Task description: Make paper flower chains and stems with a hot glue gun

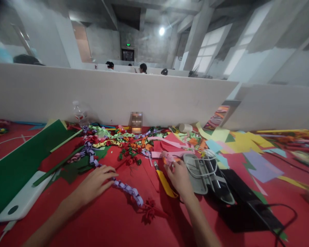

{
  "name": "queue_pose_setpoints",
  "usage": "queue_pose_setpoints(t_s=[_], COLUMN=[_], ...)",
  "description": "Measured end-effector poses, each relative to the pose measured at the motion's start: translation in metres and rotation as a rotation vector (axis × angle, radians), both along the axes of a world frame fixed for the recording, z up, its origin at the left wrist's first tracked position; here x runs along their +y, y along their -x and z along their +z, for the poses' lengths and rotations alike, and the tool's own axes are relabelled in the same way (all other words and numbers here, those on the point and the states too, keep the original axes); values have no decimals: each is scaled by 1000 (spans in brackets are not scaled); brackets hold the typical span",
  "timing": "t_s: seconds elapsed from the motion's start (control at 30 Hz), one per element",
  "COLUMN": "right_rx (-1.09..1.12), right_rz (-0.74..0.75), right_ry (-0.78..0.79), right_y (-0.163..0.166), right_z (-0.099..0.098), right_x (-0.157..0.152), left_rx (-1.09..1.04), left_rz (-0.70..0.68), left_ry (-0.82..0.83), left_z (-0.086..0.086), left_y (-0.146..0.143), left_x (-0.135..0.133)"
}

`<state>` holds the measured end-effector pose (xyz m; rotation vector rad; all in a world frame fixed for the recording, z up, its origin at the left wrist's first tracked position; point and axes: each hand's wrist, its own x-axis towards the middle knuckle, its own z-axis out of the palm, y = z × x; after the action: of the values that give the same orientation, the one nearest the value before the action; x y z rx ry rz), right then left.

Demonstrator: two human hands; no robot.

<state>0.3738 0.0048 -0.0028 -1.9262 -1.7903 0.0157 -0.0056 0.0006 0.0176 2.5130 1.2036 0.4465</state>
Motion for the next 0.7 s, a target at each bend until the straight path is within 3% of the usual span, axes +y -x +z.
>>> queue_pose_setpoints(t_s=[0.13, 0.3, 0.4, 0.5, 0.7], right_rx=[32, 67, 147, 374, 741], right_rz=[-13, 7, 34, 55, 274], right_ry=[31, 8, -16, -6, 177], right_y=[-3, -4, -2, 5, 31], right_z=[-5, -4, 6, 24, 50], right_x=[11, 15, 10, -1, -14], left_rx=[-10, -74, -61, -68, -151], left_rz=[-43, -100, -98, -58, 44], left_ry=[86, 112, 90, 61, 16], left_z=[5, -5, -8, -8, -16], left_y=[4, 17, 17, 12, 2], left_x=[3, 5, 5, 3, 1])
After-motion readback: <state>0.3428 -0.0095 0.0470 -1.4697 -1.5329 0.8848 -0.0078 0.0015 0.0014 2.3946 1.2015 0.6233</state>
